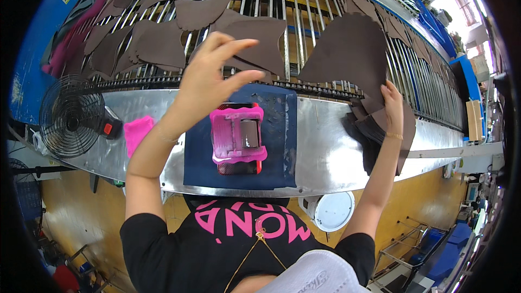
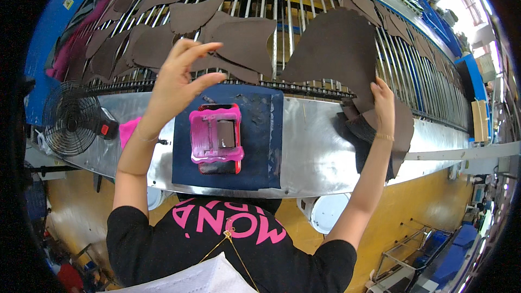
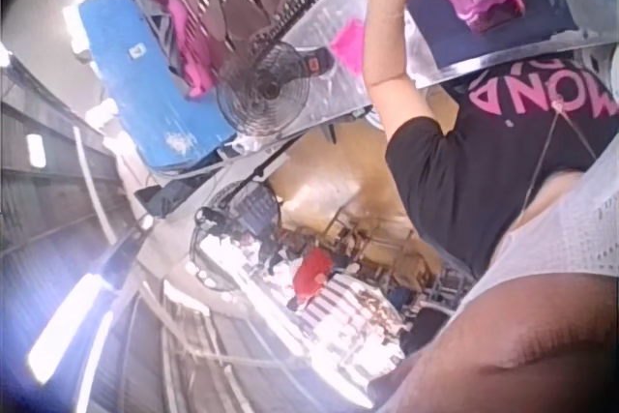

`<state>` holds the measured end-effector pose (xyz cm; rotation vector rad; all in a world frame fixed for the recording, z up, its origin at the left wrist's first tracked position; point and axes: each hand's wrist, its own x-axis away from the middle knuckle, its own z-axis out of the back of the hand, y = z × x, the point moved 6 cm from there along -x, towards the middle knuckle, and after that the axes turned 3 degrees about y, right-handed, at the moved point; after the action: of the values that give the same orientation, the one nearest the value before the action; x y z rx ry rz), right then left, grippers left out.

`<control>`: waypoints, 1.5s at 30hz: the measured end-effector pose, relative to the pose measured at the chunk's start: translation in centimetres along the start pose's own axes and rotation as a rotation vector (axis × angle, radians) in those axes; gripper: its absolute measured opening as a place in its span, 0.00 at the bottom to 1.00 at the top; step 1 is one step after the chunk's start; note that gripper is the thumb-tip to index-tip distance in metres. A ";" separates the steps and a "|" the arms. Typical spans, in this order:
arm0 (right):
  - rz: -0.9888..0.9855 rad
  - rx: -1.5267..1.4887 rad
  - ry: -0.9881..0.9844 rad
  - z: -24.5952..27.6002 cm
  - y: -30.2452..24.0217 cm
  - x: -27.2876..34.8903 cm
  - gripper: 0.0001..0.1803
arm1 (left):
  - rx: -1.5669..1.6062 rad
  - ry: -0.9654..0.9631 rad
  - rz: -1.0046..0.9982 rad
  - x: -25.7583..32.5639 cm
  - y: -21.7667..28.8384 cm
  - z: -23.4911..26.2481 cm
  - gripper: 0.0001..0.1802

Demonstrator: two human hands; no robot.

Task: The person picks up brown fabric pieces from a conveyor belt and stacks them on a table. The person handles the pieces one at a time, placing them in a neat pile.

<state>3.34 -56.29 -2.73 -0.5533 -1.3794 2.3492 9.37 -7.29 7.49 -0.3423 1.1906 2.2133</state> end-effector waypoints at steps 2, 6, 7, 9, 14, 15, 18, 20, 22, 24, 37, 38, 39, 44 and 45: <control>-0.055 0.027 -0.001 -1.8 3.4 -4.3 0.23 | 0.010 0.038 0.091 0.9 -1.2 1.6 0.28; -0.157 0.077 -0.160 -6.7 7.4 -9.2 0.23 | -0.035 0.082 0.309 3.5 -4.9 4.2 0.28; -0.183 0.129 -0.193 -8.2 8.0 -9.9 0.23 | -0.041 0.105 0.324 4.5 -6.1 4.8 0.28; -0.148 0.229 -0.243 -7.4 12.1 -12.0 0.23 | -0.016 0.110 0.321 5.4 -7.6 4.7 0.29; -0.061 0.841 -0.057 -8.1 11.3 -11.2 0.22 | -0.014 0.114 0.416 7.5 -9.1 5.0 0.29; -0.015 0.896 0.027 -7.5 9.8 -10.3 0.21 | 0.000 0.122 0.430 7.6 -9.3 5.0 0.29; 0.162 0.882 0.254 -0.9 3.8 -4.6 0.19 | 0.047 0.115 0.431 7.1 -8.9 4.7 0.28; 0.017 0.962 0.451 2.6 -1.1 1.6 0.17 | 0.039 0.119 0.420 7.4 -9.1 4.8 0.27; -0.270 1.090 0.610 8.7 0.3 7.7 0.19 | 0.100 0.108 0.449 7.6 -9.7 4.1 0.27; -0.586 1.260 0.754 11.6 2.0 13.6 0.27 | 0.157 0.103 0.507 7.8 -10.3 3.5 0.27; -0.634 1.185 0.527 18.5 9.7 16.4 0.42 | 0.220 0.067 0.422 8.1 -9.7 2.8 0.30; -0.674 1.321 0.599 18.0 8.0 16.5 0.43 | 0.197 0.073 0.412 8.3 -9.9 3.2 0.30; -0.642 1.383 0.639 17.5 6.2 16.6 0.43 | 0.176 0.076 0.402 8.5 -9.9 3.4 0.30; -0.685 1.432 0.381 16.4 5.2 15.1 0.25 | 0.191 0.078 0.390 8.8 -9.8 3.5 0.30; -0.680 1.439 0.363 16.5 6.2 14.9 0.24 | 0.197 0.080 0.377 8.9 -9.8 3.4 0.30</control>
<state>-18.41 -64.09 -3.01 -0.0119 0.3953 1.8623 8.56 2.98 -1.46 -0.1337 1.6126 2.3835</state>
